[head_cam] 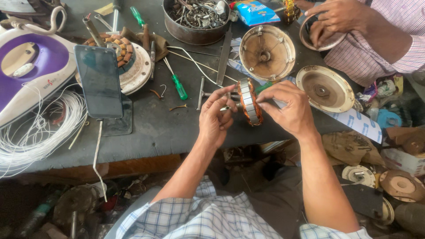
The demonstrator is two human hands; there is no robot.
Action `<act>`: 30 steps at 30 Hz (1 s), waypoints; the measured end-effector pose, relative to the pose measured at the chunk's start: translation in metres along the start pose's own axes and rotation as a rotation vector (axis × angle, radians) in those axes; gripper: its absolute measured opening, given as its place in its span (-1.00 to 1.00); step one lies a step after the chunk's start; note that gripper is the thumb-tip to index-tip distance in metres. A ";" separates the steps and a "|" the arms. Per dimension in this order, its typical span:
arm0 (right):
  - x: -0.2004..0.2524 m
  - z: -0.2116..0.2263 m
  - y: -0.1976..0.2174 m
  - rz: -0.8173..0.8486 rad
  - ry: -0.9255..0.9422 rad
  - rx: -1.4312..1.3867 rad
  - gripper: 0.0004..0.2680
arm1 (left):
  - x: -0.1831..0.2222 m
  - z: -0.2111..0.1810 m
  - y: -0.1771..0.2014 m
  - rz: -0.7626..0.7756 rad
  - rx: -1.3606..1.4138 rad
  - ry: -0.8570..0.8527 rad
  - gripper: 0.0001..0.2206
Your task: The person holds a motor rotor and repeatedly uses a green-handled tool to press or adjust the copper windings. A second person works on a separate motor housing across the table. The camera wearer continues the same pressing action on the rotor throughout the clip.
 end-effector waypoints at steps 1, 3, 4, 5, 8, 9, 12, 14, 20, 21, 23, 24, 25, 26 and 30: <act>0.000 0.001 0.000 0.003 -0.018 0.004 -0.87 | -0.001 0.001 0.001 -0.030 -0.028 0.010 -0.70; -0.002 0.006 0.001 -0.011 -0.040 0.021 -0.87 | -0.004 0.001 0.003 -0.088 -0.085 0.024 -0.72; -0.002 0.009 0.001 -0.029 -0.048 0.036 -0.88 | -0.004 0.001 0.004 -0.094 -0.088 0.025 -0.73; -0.004 0.014 0.001 -0.046 -0.056 0.050 -0.88 | -0.004 0.000 0.005 -0.099 -0.091 0.026 -0.73; -0.012 0.030 0.006 -0.059 -0.034 0.062 -0.87 | -0.007 -0.004 0.010 -0.127 -0.023 0.050 -0.75; -0.018 0.036 0.007 -0.023 0.015 0.095 -0.88 | -0.008 -0.005 0.012 -0.137 0.013 0.061 -0.75; -0.036 0.052 0.006 0.091 0.163 0.203 -0.88 | -0.010 -0.005 0.016 -0.158 0.104 0.074 -0.76; -0.049 0.062 0.000 0.175 0.273 0.284 -0.90 | -0.011 -0.005 0.019 -0.172 0.145 0.074 -0.76; -0.082 0.071 -0.037 0.548 0.189 0.590 -0.92 | -0.014 -0.012 0.026 -0.207 0.180 0.035 -0.73; -0.086 0.070 -0.041 0.593 0.180 0.585 -0.93 | -0.014 -0.013 0.027 -0.218 0.177 0.036 -0.72; -0.095 0.066 -0.049 0.684 0.159 0.576 -0.94 | -0.015 -0.012 0.027 -0.218 0.187 0.041 -0.73; -0.099 0.062 -0.051 0.728 0.147 0.549 -0.92 | -0.015 -0.011 0.026 -0.216 0.192 0.046 -0.73; -0.104 0.058 -0.054 0.772 0.135 0.522 -0.91 | -0.016 -0.009 0.026 -0.213 0.195 0.070 -0.71; -0.107 0.054 -0.056 0.817 0.124 0.493 -0.89 | -0.015 -0.007 0.027 -0.212 0.197 0.093 -0.69; -0.110 0.039 -0.064 0.726 0.144 0.388 -0.88 | -0.013 0.003 0.027 -0.032 0.341 0.113 -0.65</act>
Point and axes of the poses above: each hand's wrist, its own x-axis away from the middle knuckle, its own y-axis out of the back of the hand, z = x × y, the point moved 1 cm from there along -x, towards the middle knuckle, and after that the axes turned 6 degrees about -y, right-handed, at the moved point
